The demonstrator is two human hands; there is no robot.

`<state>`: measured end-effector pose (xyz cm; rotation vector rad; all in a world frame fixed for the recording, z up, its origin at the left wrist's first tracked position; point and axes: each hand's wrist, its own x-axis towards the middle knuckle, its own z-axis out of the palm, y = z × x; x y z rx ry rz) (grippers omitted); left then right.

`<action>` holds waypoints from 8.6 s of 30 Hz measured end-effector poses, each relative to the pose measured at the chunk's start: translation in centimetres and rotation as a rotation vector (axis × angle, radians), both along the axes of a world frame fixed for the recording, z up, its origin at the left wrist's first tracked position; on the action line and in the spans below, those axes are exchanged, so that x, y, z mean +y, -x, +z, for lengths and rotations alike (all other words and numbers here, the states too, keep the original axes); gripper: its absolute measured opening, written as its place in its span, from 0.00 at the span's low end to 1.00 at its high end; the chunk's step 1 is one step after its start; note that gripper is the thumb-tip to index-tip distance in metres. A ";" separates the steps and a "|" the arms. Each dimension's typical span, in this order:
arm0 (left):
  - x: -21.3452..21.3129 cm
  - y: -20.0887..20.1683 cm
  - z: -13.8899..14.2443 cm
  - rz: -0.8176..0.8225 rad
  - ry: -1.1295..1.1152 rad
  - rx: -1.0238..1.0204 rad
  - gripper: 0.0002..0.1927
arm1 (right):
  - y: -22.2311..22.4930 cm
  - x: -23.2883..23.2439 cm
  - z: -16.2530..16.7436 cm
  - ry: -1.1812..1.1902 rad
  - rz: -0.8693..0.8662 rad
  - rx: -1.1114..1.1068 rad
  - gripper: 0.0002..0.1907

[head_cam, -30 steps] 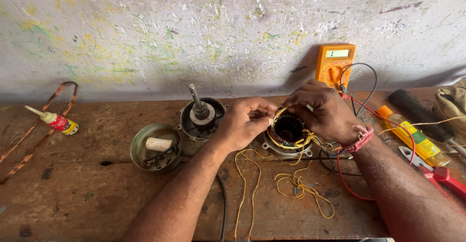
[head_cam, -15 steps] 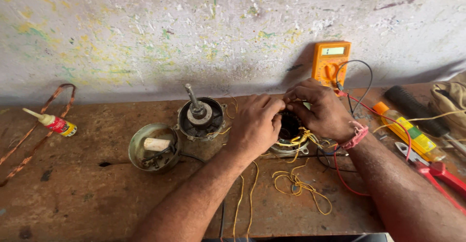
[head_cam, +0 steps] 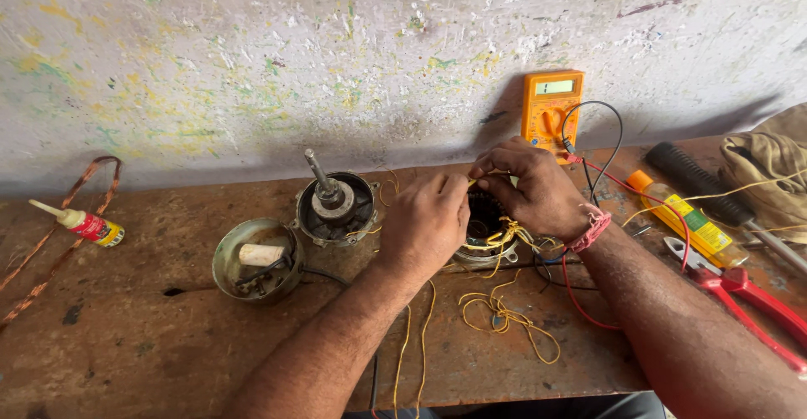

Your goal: The person uses a digital multimeter to test the electrical continuity of a motor stator's windings. They repeatedly connect the multimeter probes to different wires on the stator and observe the readings on the multimeter's display.

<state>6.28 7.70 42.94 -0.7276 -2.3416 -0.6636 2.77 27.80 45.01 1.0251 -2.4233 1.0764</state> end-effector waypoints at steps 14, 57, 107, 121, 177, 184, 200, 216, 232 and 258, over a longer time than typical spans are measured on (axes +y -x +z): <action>0.3 0.3 -0.9 -0.100 -0.226 -0.192 0.06 | -1.2 1.5 -0.4 0.001 -0.019 0.031 0.06; -5.3 -12.8 1.5 -0.235 -0.639 -0.255 0.07 | -34.2 5.9 0.0 -0.164 -0.429 -0.298 0.08; -10.9 -19.0 7.8 -0.763 -0.321 -1.239 0.12 | -26.5 -0.8 7.2 0.434 -0.498 -0.280 0.08; -8.7 -19.3 7.1 -0.669 -0.100 -1.232 0.13 | -30.5 6.7 0.2 -0.300 -0.468 -0.141 0.16; -9.7 -17.4 5.6 -0.603 -0.145 -1.214 0.12 | -17.7 5.4 -0.8 -0.535 -0.694 -0.407 0.12; -9.8 -18.0 5.9 -0.582 -0.137 -1.211 0.12 | -19.3 3.7 -0.2 -0.459 -0.845 -0.517 0.20; -11.9 -21.0 6.7 -0.573 -0.114 -1.182 0.11 | -25.2 1.6 2.4 -0.091 -0.902 -0.489 0.21; -11.2 -20.0 7.0 -0.585 -0.158 -1.211 0.09 | -33.7 3.7 7.2 0.630 -0.652 -0.302 0.19; -11.0 -19.6 5.8 -0.709 -0.347 -1.178 0.08 | -37.1 -2.2 4.9 -0.104 -0.135 -0.100 0.08; -9.2 -19.3 4.9 -0.699 -0.414 -1.084 0.10 | -34.7 -9.3 2.5 0.302 -0.527 -0.132 0.08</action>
